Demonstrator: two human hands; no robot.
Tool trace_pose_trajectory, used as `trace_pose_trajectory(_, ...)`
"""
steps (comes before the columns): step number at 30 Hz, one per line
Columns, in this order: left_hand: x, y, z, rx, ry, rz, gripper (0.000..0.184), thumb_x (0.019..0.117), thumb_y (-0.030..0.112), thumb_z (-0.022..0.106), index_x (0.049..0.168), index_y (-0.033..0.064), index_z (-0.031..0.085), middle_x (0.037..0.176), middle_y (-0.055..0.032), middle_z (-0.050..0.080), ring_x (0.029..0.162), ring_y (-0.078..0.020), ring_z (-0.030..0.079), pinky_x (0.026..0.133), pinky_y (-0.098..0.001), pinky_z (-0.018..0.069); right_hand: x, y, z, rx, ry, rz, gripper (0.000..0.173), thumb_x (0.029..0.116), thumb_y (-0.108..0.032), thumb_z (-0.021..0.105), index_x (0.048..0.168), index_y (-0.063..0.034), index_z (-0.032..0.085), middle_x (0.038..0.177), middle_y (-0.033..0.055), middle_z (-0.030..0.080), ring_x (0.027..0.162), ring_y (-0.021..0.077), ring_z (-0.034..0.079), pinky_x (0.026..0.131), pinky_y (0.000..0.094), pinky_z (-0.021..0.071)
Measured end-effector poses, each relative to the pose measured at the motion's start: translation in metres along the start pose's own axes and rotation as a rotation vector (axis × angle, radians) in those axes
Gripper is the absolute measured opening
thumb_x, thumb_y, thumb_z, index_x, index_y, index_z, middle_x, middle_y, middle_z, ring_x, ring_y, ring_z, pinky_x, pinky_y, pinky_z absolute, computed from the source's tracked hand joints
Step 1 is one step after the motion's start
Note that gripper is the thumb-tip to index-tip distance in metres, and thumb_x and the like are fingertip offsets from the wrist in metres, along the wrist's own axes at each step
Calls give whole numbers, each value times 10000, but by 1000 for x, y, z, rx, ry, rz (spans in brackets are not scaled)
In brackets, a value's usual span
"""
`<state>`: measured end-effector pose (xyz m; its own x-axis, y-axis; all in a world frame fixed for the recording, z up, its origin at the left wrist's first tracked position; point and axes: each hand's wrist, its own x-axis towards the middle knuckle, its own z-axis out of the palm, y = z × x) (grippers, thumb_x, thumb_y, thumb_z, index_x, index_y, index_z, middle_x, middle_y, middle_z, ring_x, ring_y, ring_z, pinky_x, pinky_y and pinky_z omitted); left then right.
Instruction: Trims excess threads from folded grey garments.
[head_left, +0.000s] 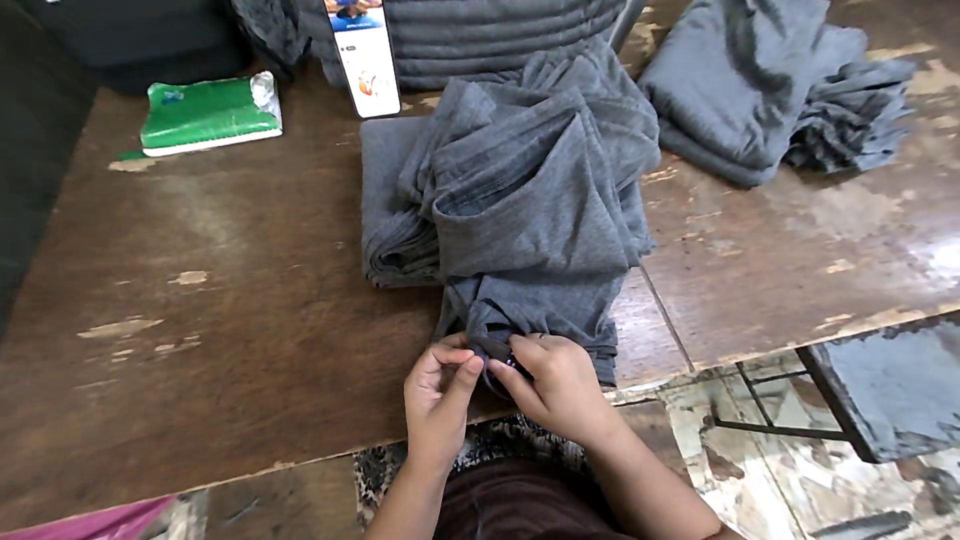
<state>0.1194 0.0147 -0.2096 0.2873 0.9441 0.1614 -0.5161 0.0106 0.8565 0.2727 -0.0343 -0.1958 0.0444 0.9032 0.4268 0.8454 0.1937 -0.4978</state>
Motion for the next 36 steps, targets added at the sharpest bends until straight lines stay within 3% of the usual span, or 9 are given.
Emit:
trace_pose_trajectory(4, 2, 2, -1, -14, 32, -13, 6, 1038, 145, 574, 1039, 148, 570, 1072, -21, 731, 1023, -120, 706, 930, -323, 578, -2, 3, -8, 144, 33, 40, 511, 1075, -458, 448, 808, -52, 605, 625, 52, 541, 586, 163, 560, 548, 339, 463)
trace_pose_trajectory(9, 5, 1, -1, 116, -25, 100, 455, 871, 126, 806, 1186, 128, 477, 1106, 4, 716, 970, -102, 713, 863, -273, 604, 11, 14, -15, 163, 205, 86, 442, 1035, -456, 545, 915, -37, 618, 849, 70, 593, 777, 132, 569, 704, 299, 496)
trace_pose_trajectory(12, 5, 3, -1, 272, 17, 175, 260, 892, 4, 740, 1084, 91, 588, 1041, 38, 716, 922, -55, 701, 823, -233, 604, 19, 18, -10, 45, 148, 110, 341, 961, -348, 669, 935, -10, 629, 1011, 144, 607, 865, 216, 604, 743, 354, 534)
trace_pose_trajectory(15, 7, 7, -13, 395, -33, 269, 144, 893, 42, 755, 989, 146, 732, 1017, 84, 732, 944, -17, 697, 813, -188, 600, 16, 29, -8, 145, 190, 59, 125, 873, -81, 646, 942, 21, 621, 1031, 156, 621, 823, 164, 609, 710, 268, 542)
trace_pose_trajectory(20, 19, 22, -49, 734, -322, 404, 65, 898, 56, 748, 879, 86, 693, 950, 15, 755, 953, -63, 701, 883, -205, 567, -7, 40, -33, 650, 179, -18, 121, 910, -45, 525, 1001, -126, 524, 1064, 26, 755, 949, 72, 722, 814, 230, 581)
trace_pose_trajectory(22, 22, 27, -54, 802, -428, 356, 49, 930, 49, 702, 882, 60, 697, 969, -20, 766, 974, -76, 707, 915, -214, 560, -14, 40, -38, 499, 47, 17, 77, 901, -58, 496, 958, -61, 548, 932, 41, 725, 816, 39, 653, 712, 194, 520)
trace_pose_trajectory(24, 24, 28, -56, 810, -457, 313, 67, 937, 43, 681, 870, 38, 686, 963, -46, 773, 977, -82, 728, 922, -220, 572, -17, 37, -37, 276, -113, 66, 169, 943, -148, 522, 967, -24, 635, 849, 73, 651, 764, 132, 604, 690, 298, 516)
trace_pose_trajectory(28, 23, 24, -54, 815, -383, 277, 70, 929, 39, 682, 866, 14, 668, 957, -62, 767, 968, -69, 733, 901, -208, 584, -16, 24, -21, -51, -159, -1, 596, 1049, -589, 401, 872, -54, 597, 826, 119, 585, 786, 291, 597, 675, 430, 497)
trace_pose_trajectory(36, 20, 18, -49, 794, -379, 258, 9, 950, 9, 594, 947, 10, 587, 1009, -76, 706, 936, -32, 676, 823, -156, 556, -12, 12, -10, -340, -216, -34, 612, 1052, -568, 369, 822, -79, 657, 898, 134, 643, 885, 356, 650, 673, 470, 530)
